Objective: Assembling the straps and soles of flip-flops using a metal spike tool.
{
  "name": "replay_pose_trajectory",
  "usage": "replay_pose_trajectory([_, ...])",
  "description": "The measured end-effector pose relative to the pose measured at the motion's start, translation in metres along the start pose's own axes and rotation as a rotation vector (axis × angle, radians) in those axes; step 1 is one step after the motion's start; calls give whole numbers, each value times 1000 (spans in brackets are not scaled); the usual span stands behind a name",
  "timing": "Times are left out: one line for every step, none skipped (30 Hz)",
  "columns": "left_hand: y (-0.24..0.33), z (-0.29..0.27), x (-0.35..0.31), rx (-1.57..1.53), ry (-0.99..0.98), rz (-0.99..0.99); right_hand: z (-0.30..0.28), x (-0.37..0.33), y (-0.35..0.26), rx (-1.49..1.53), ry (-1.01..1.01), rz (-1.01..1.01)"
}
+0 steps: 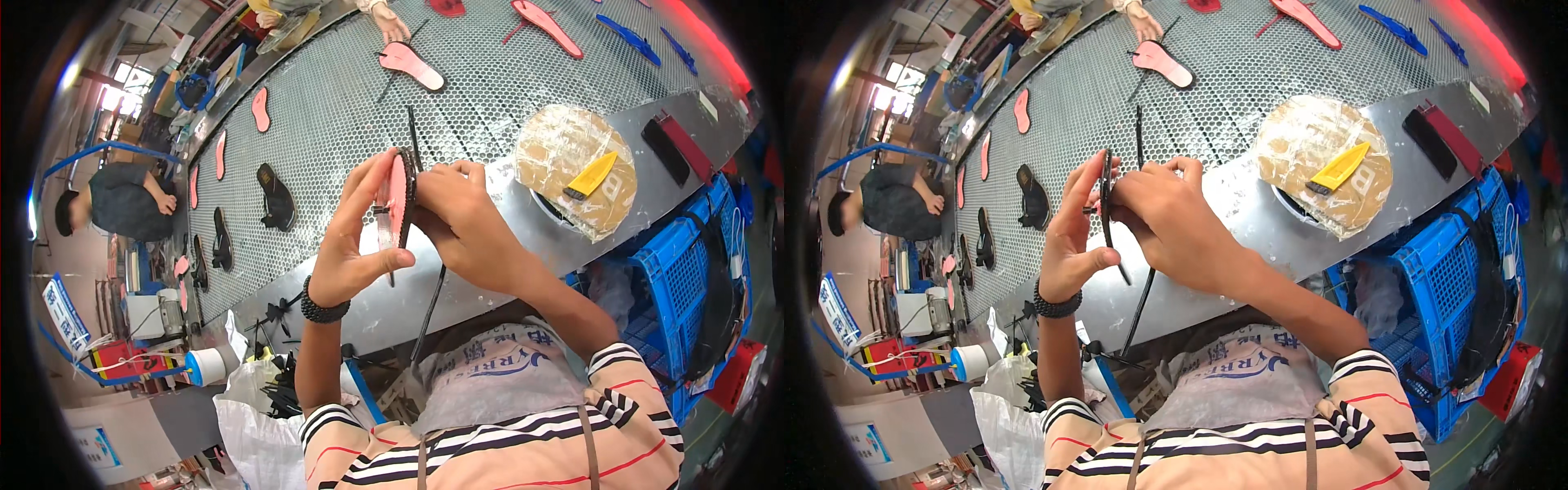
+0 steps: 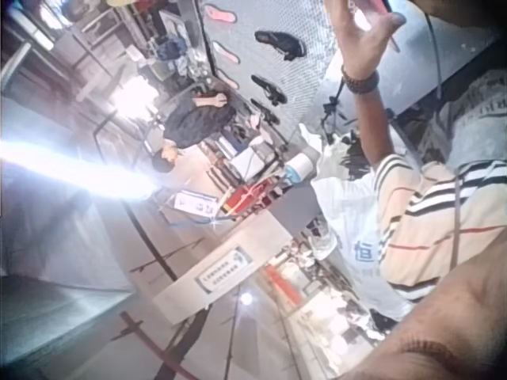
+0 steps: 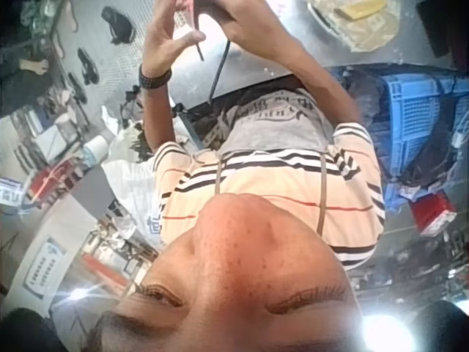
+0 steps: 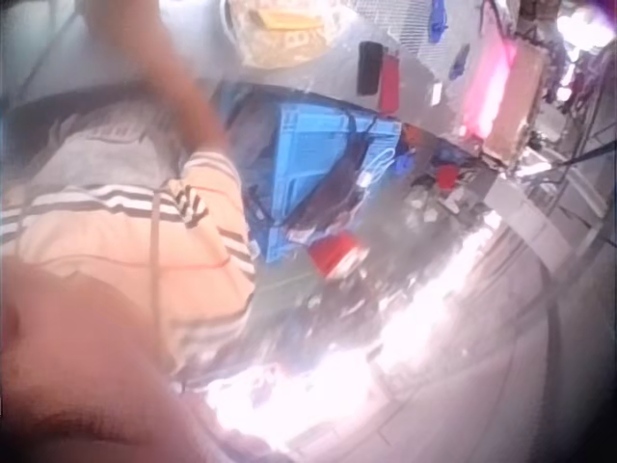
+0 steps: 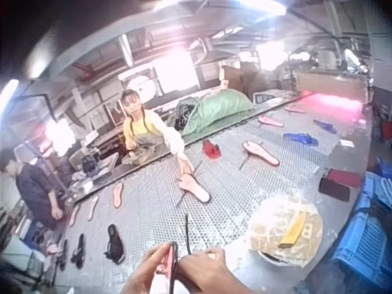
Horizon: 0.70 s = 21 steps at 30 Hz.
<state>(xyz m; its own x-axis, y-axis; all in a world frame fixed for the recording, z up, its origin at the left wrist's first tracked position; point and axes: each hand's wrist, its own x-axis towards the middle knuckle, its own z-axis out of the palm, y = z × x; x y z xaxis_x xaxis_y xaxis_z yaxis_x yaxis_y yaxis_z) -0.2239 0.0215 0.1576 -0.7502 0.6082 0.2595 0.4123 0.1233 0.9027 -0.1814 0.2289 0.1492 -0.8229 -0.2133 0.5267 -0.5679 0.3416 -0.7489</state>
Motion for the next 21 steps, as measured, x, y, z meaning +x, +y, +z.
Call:
replay_pose_trajectory([1, 0, 0, -35, 31, -6, 1, 3, 0, -20, 49, -33])
replay_pose_trajectory([2, -2, -1, -65, 71, -13, 2, 7, 4, -5, 58, -46])
replay_pose_trajectory([-1, -6, -1, -104, 90, -7, 2, 11, 12, 11, 66, -58])
replay_pose_trajectory([-3, -8, 0, -97, 96, -7, 3, 14, 17, 27, 74, -71])
replay_pose_trajectory([-6, -10, 0, -96, 103, -7, 4, 12, 17, 171, 51, 51])
replay_pose_trajectory([-8, -11, 0, -95, 110, -7, 7, 15, 17, 317, 22, 139])
replay_pose_trajectory([-12, -14, 0, -94, 117, -8, 11, 19, 16, 462, -8, 228])
replay_pose_trajectory([-16, -15, 1, -75, 113, -5, 14, 22, 17, 602, -33, 324])
replay_pose_trajectory([-21, -17, 1, -55, 109, -1, 29, 24, 31, 490, 15, 102])
replay_pose_trajectory([-25, -20, 2, -36, 105, 2, 33, 25, 34, 532, 2, 117])
replay_pose_trajectory([-29, -22, 2, -56, 106, -3, 36, 27, 33, 580, -16, 131])
replay_pose_trajectory([-33, -24, 2, -75, 107, -7, 38, 30, 33, 628, -34, 146])
replay_pose_trajectory([-37, -26, 2, -95, 108, -11, 34, 34, 33, 616, -93, 191])
replay_pose_trajectory([-40, -29, 2, -113, 105, -12, 36, 37, 36, 614, -104, 192])
replay_pose_trajectory([-45, -33, 2, -128, 97, -22, 38, 39, 39, 612, -115, 192])
replay_pose_trajectory([-48, -37, 3, -111, 92, -33, 41, 43, 43, 609, -127, 193])
replay_pose_trajectory([-50, -41, 5, -94, 89, -43, 45, 48, 46, 600, -120, 179])
replay_pose_trajectory([-54, -46, 6, -77, 89, -54, 50, 53, 48, 592, -115, 166])
replay_pose_trajectory([-62, -52, 5, -116, 108, -31, 57, 60, 51, 584, -113, 152])
replay_pose_trajectory([-75, -64, 6, -35, 109, 44, 63, 66, 55, 575, -119, 142])
replay_pose_trajectory([-76, -75, 6, -147, 129, -15, 71, 78, 60, 550, -143, 146])
